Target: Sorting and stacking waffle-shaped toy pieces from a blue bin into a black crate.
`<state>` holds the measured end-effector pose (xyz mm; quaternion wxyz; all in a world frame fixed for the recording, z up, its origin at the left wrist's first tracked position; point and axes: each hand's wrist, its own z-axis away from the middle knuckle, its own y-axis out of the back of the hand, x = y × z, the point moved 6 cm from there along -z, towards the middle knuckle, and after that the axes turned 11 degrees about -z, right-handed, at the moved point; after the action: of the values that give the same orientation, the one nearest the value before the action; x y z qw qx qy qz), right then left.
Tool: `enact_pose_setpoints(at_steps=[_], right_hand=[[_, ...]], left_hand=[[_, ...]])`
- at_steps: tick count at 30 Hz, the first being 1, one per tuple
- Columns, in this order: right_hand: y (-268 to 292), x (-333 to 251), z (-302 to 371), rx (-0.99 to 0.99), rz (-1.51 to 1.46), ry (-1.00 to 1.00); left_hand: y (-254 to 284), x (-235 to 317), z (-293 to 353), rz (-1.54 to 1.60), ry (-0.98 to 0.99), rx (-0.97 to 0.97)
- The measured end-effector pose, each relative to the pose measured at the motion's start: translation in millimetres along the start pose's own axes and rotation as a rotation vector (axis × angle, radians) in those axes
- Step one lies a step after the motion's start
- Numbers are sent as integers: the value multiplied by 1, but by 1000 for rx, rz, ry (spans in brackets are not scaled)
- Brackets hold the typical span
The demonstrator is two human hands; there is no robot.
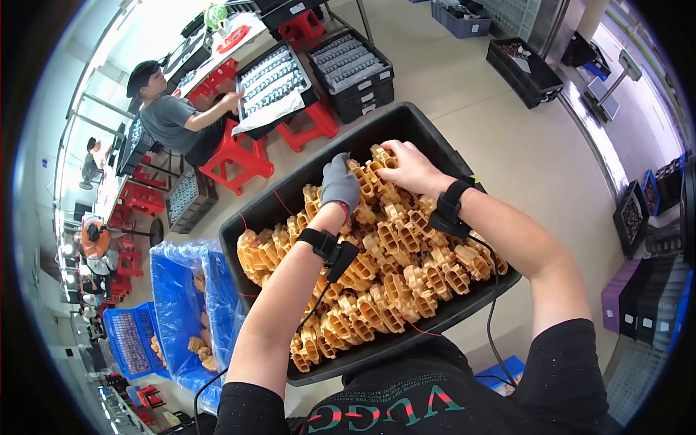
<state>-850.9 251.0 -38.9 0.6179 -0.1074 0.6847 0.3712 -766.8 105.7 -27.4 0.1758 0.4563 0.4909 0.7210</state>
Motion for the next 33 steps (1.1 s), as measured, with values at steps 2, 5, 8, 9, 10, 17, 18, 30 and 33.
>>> enact_pose_setpoints(at_steps=[2,5,8,9,10,17,18,30,33], right_hand=[[-10,-14,2,-36,124,17],[-14,-16,3,-36,212,21],[-17,-2,-3,-10,214,-20],[-21,-2,-7,1,179,-57],[-27,-3,-8,-16,204,-77],[-37,-6,-9,-93,172,-176],[-31,-9,-8,-106,205,-160],[-55,-115,-21,-300,51,118],[-133,-204,0,-520,37,255]], left_hand=[[10,1,8,-70,-207,95],[17,11,31,-179,-495,136],[14,17,43,-690,-447,51],[16,15,40,-694,-442,64],[17,10,36,-670,-390,4],[46,11,44,-716,-295,-147],[57,8,49,-585,-333,-85],[287,-280,254,40,74,400],[326,-385,316,242,400,485]])
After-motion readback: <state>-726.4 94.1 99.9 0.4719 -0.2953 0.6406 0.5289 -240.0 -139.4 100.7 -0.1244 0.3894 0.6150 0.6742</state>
